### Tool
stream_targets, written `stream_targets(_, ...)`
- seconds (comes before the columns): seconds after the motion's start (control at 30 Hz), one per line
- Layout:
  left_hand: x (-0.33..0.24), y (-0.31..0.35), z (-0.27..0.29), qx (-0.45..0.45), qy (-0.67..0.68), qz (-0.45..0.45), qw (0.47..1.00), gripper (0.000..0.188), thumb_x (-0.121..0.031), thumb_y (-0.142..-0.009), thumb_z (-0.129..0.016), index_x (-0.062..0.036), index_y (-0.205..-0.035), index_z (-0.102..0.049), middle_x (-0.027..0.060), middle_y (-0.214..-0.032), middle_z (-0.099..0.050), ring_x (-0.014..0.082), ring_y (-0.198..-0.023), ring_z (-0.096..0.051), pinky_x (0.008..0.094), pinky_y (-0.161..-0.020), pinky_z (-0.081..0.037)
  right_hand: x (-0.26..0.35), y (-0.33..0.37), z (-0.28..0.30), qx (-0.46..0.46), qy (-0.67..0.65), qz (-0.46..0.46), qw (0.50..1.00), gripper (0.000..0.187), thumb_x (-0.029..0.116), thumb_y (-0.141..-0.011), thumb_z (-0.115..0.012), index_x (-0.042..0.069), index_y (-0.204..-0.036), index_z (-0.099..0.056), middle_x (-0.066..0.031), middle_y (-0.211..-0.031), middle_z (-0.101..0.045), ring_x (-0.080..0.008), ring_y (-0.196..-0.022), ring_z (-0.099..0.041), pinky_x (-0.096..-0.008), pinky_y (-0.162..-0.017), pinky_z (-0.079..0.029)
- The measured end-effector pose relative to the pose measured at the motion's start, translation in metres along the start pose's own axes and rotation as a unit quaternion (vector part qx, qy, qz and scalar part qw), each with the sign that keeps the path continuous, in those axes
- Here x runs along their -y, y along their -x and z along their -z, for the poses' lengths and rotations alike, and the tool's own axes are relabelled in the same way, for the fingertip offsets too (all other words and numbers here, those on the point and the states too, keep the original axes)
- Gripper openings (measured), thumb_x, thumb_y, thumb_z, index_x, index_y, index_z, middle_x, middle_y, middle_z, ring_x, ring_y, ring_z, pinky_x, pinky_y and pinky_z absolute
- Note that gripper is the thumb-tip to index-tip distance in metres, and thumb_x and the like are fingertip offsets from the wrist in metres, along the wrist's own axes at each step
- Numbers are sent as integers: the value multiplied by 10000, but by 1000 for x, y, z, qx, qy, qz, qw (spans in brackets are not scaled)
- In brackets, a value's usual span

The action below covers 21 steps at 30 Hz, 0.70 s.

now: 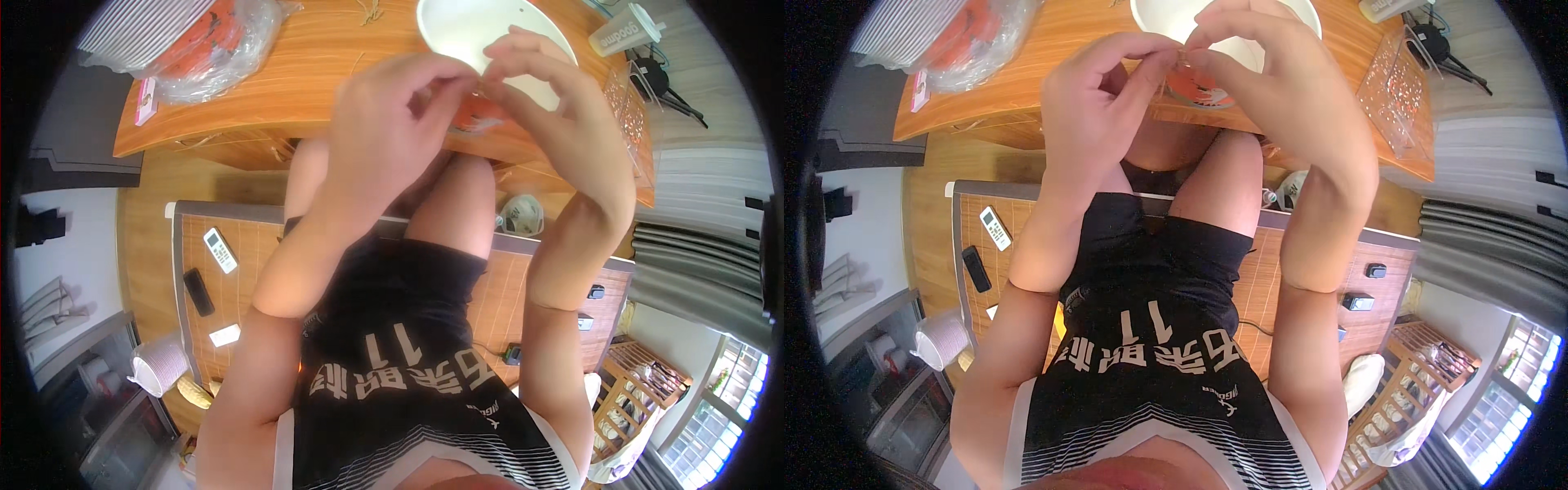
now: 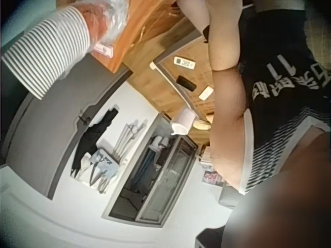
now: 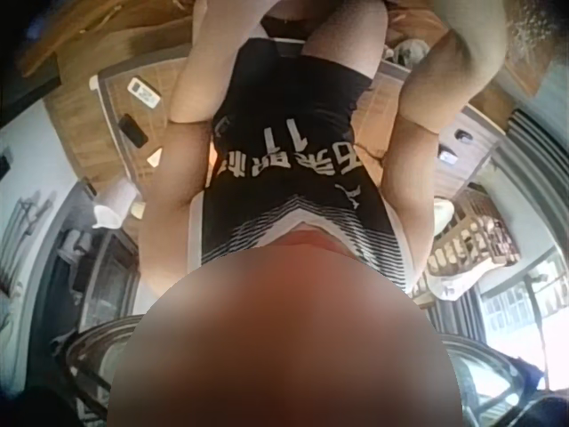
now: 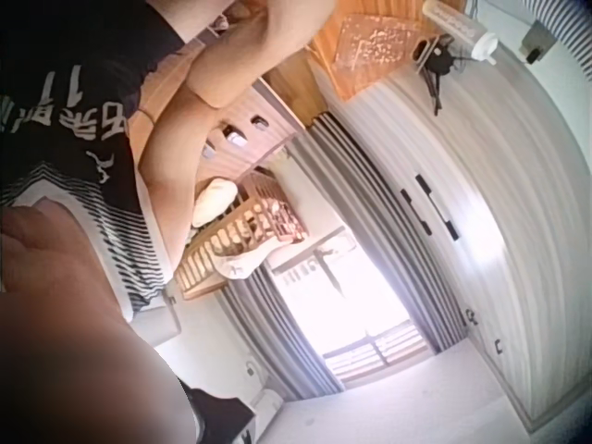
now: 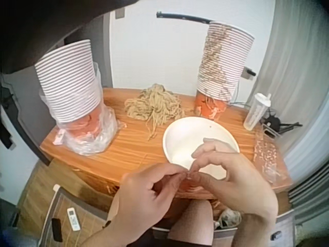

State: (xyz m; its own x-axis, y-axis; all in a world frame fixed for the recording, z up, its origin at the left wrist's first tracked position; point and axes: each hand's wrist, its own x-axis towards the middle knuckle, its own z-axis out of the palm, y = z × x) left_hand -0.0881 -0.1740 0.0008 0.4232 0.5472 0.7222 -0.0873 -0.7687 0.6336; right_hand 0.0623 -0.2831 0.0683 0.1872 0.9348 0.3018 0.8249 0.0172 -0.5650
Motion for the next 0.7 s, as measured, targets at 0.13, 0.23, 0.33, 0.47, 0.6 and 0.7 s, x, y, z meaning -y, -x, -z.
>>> stream_targets(0.13,-1,-4,-2,50,94,119,987,96,-45,-890,-720,-73,-978,-746,-5,-741,-679,24,-532,-484,202,-481,-350,-7,-6,5,53,-139,-86,985,115,75,-909,-687,-6,-991,-681,-62,-1181,-656,-248,-1335,-483,-368,-1121,-341)
stream_targets(0.23,7,-2,-9,27,145,116,982,104,-36,-885,-727,-74,-979,-745,-12,-721,-663,19,-535,-472,202,-481,-342,-9,-7,7,55,-25,-44,997,124,99,-936,-666,-7,-998,-679,-58,-1172,-646,-221,-1294,-502,-339,-1095,-371)
stream_targets(0.33,10,0,-10,9,106,52,993,128,-18,-860,-742,-72,-975,-743,4,-714,-661,37,-527,-482,206,-482,-355,-11,-7,8,55,-33,-36,997,136,114,-945,-662,-4,-1011,-679,-50,-1165,-637,-192,-1239,-522,-313,-1025,-439)
stream_targets(0.47,9,2,-12,-34,15,-36,999,149,-8,-827,-762,-75,-959,-744,36,-717,-670,74,-514,-515,223,-482,-390,-8,-11,7,60,-127,-85,986,132,109,-948,-661,-7,-1008,-681,-48,-1151,-629,-158,-1176,-544,-284,-958,-485)
stream_targets(0.6,2,3,-10,-42,-9,-54,998,143,-20,-817,-777,-83,-943,-750,36,-724,-677,86,-512,-534,235,-480,-404,-5,-11,6,63,-134,-89,985,121,92,-948,-655,-12,-1007,-679,-55,-1164,-618,-136,-1108,-576,-269,-921,-505)
stream_targets(0.7,5,1,-10,-53,-39,-83,994,135,-28,-814,-780,-85,-933,-753,34,-720,-673,89,-504,-526,237,-476,-405,-7,-12,4,40,-135,-71,987,117,79,-948,-649,-16,-1008,-682,-50,-1112,-652,-124,-1020,-617,-263,-886,-516)
